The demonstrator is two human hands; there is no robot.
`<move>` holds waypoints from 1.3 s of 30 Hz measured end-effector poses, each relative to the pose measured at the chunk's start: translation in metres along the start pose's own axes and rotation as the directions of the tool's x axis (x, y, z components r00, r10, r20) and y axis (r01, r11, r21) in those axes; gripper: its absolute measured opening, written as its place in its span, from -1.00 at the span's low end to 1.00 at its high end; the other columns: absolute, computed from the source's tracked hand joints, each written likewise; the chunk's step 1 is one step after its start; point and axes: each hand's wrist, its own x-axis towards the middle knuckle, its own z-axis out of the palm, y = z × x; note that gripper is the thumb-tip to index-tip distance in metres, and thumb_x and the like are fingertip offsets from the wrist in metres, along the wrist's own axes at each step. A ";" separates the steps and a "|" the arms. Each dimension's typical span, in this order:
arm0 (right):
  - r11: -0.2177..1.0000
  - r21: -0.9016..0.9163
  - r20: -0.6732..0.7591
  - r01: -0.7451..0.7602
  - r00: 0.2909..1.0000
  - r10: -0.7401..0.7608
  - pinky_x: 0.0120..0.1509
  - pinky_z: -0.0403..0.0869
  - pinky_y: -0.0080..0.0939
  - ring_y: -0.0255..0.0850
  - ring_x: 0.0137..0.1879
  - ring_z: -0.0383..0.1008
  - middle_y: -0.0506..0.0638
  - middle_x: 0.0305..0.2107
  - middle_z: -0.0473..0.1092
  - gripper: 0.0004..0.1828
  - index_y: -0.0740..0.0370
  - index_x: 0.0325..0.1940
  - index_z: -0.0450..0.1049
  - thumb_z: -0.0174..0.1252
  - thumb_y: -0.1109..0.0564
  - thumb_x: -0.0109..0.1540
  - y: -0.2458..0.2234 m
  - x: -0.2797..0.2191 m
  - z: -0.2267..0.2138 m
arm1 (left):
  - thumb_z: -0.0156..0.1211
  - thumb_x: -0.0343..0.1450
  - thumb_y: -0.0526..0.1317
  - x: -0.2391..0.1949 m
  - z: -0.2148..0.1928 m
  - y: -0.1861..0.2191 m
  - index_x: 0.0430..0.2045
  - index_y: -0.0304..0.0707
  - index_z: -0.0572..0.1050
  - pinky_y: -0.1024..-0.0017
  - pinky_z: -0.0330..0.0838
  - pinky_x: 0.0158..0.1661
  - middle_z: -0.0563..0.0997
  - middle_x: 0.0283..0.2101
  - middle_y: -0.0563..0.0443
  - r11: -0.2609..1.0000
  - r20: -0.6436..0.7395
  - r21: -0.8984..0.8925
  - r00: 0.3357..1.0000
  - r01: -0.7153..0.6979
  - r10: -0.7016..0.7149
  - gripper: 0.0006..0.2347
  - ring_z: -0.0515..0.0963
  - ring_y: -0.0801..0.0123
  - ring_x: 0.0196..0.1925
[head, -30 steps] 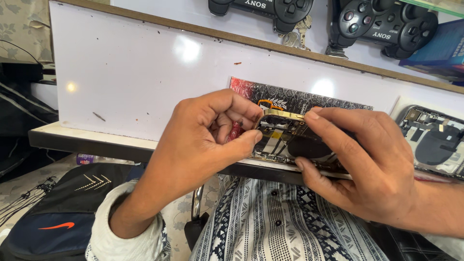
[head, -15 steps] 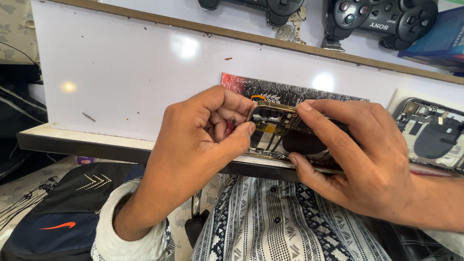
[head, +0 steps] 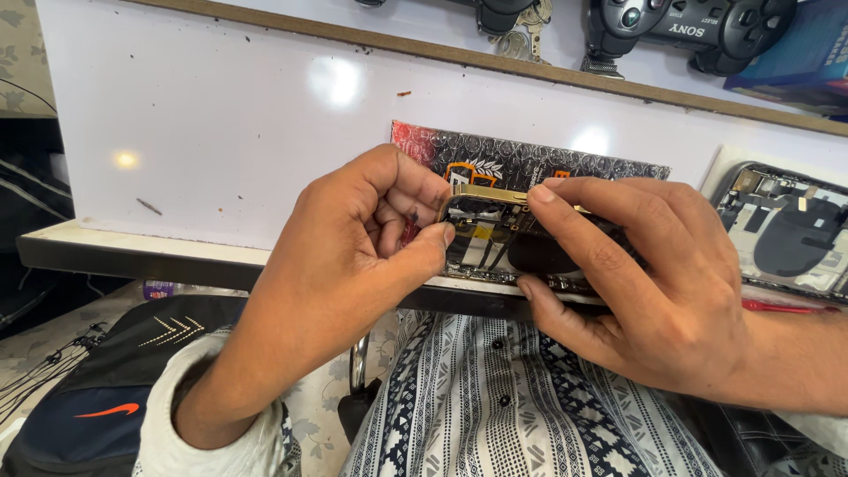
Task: The person works on a disassembled smartphone, using tweezers to adjust internal components and ribbon cables. They repeatedly handle the phone chassis and a separate back cover, aligning and seating parts within the frame.
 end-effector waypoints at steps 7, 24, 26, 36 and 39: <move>1.000 -0.010 0.000 0.012 1.000 -0.012 -0.10 0.46 -0.03 0.01 -0.08 0.48 0.18 -0.05 0.45 -0.30 0.41 0.17 0.47 0.48 0.11 0.00 0.000 -0.002 0.000 | 0.31 0.34 -0.37 -0.003 0.005 0.001 -0.24 -0.42 0.54 0.75 0.29 -0.48 0.56 -0.40 0.19 0.993 -0.060 0.113 0.998 -0.020 0.027 -0.83 0.35 0.76 -0.47; 1.000 0.007 0.002 0.022 1.000 -0.022 -0.10 0.44 -0.04 -0.04 -0.10 0.45 0.17 -0.04 0.43 -0.30 0.42 0.19 0.45 0.48 0.15 0.01 0.002 -0.001 0.000 | 0.29 0.40 -0.34 -0.005 0.005 0.002 -0.18 -0.42 0.56 0.71 0.41 -0.40 0.59 -0.41 0.16 0.986 -0.053 0.153 0.995 -0.072 0.081 -0.83 0.49 0.69 -0.41; 1.000 0.009 -0.002 0.016 1.000 -0.016 -0.07 0.45 -0.02 -0.01 -0.08 0.45 0.17 -0.04 0.42 -0.30 0.41 0.19 0.45 0.48 0.15 0.02 0.001 -0.001 0.000 | 0.29 0.40 -0.34 -0.006 0.007 0.003 -0.20 -0.42 0.56 0.70 0.39 -0.45 0.58 -0.43 0.15 0.986 -0.075 0.159 0.995 -0.052 0.064 -0.84 0.46 0.69 -0.44; 1.000 0.019 -0.005 0.022 1.000 -0.021 -0.02 0.46 0.00 0.02 -0.02 0.46 0.17 -0.03 0.42 -0.29 0.41 0.21 0.45 0.47 0.12 0.02 0.002 -0.002 0.001 | 0.28 0.39 -0.33 -0.006 0.010 0.005 -0.25 -0.41 0.55 0.71 0.31 -0.54 0.58 -0.47 0.15 0.981 -0.086 0.195 0.996 -0.002 0.019 -0.86 0.42 0.71 -0.51; 1.000 0.011 -0.007 0.027 1.000 -0.027 -0.03 0.46 0.00 0.00 -0.03 0.47 0.17 -0.03 0.42 -0.29 0.40 0.21 0.45 0.47 0.12 0.02 0.002 -0.003 0.001 | 0.27 0.39 -0.34 -0.004 0.009 0.004 -0.23 -0.43 0.53 0.73 0.38 -0.48 0.58 -0.41 0.14 0.991 -0.055 0.131 0.998 -0.020 0.027 -0.85 0.46 0.72 -0.45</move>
